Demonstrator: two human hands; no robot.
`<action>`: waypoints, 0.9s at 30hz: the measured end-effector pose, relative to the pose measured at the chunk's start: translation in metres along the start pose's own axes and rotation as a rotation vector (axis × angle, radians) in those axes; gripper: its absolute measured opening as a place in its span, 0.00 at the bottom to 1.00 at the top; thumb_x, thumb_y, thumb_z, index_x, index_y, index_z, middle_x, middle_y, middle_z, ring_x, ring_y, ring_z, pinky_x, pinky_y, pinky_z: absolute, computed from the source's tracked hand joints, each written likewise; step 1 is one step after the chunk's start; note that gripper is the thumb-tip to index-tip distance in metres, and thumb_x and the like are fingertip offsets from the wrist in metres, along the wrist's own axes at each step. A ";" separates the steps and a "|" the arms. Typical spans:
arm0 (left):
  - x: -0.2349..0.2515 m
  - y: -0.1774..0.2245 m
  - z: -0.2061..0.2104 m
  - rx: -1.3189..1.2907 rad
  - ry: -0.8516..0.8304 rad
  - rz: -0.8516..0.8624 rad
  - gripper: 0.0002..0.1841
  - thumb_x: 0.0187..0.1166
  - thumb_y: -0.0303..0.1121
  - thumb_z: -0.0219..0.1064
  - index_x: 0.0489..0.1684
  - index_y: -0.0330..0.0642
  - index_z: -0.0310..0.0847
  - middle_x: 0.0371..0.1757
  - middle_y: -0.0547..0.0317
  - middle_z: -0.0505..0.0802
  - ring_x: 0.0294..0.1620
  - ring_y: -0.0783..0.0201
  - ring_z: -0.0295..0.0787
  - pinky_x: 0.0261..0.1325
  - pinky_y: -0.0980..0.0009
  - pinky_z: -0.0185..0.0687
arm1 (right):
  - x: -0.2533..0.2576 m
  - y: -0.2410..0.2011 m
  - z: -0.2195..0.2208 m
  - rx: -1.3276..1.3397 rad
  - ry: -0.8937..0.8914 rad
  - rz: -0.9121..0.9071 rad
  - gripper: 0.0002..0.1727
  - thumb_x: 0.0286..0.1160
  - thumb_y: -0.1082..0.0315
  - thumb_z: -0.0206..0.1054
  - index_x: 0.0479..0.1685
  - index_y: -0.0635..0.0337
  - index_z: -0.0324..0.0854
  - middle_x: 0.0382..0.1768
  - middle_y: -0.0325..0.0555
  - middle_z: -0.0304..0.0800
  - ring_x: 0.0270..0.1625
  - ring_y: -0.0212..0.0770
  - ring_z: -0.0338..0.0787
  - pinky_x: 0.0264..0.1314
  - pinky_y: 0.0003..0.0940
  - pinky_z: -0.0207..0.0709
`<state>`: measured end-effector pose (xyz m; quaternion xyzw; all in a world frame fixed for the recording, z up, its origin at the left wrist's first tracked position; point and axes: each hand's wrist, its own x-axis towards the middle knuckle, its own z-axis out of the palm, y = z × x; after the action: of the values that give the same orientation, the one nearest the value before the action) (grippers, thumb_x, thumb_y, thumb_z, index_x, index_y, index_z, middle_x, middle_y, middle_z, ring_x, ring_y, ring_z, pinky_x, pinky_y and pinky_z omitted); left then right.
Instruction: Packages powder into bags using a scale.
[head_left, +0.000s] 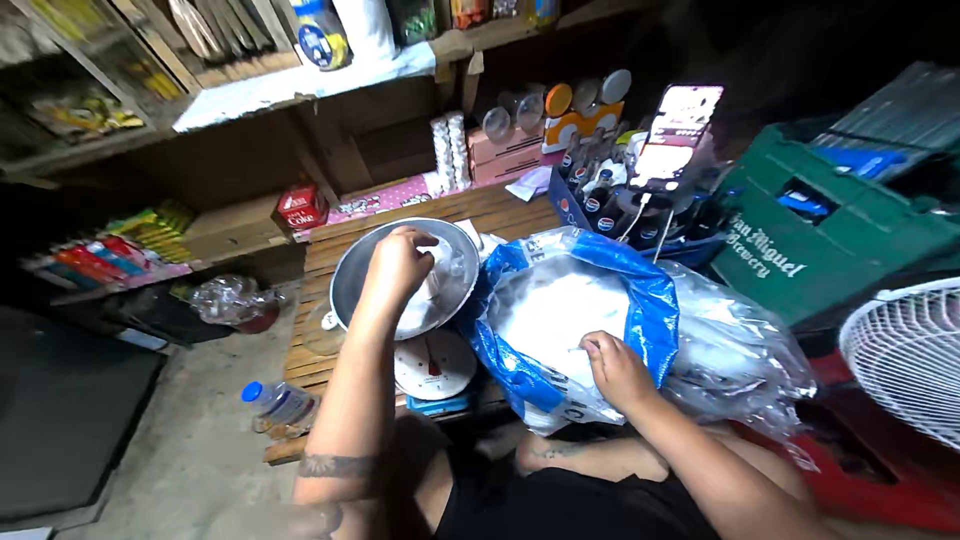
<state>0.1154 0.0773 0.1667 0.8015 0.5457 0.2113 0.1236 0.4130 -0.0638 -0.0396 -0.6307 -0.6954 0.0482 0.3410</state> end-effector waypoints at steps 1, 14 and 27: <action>0.005 -0.002 -0.012 0.013 -0.038 -0.019 0.14 0.79 0.22 0.65 0.58 0.36 0.90 0.66 0.42 0.90 0.58 0.47 0.90 0.64 0.48 0.82 | -0.001 0.000 0.000 0.010 0.004 0.009 0.20 0.90 0.64 0.50 0.52 0.71 0.85 0.48 0.63 0.92 0.54 0.63 0.93 0.60 0.58 0.84; 0.010 0.006 -0.114 0.106 0.175 -0.215 0.11 0.80 0.28 0.70 0.55 0.39 0.92 0.58 0.42 0.93 0.62 0.45 0.88 0.69 0.40 0.76 | -0.003 -0.001 -0.001 0.064 0.018 0.021 0.18 0.90 0.66 0.52 0.54 0.72 0.84 0.51 0.67 0.91 0.57 0.66 0.92 0.62 0.60 0.83; -0.030 0.023 -0.020 0.072 0.121 0.078 0.13 0.78 0.21 0.65 0.57 0.34 0.91 0.64 0.41 0.91 0.55 0.50 0.92 0.61 0.52 0.85 | -0.005 0.000 -0.002 0.062 -0.017 0.029 0.20 0.91 0.66 0.49 0.55 0.72 0.83 0.52 0.68 0.91 0.58 0.66 0.91 0.65 0.60 0.81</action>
<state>0.1158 0.0400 0.1882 0.8118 0.5277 0.2441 0.0532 0.4140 -0.0689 -0.0399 -0.6294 -0.6872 0.0798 0.3538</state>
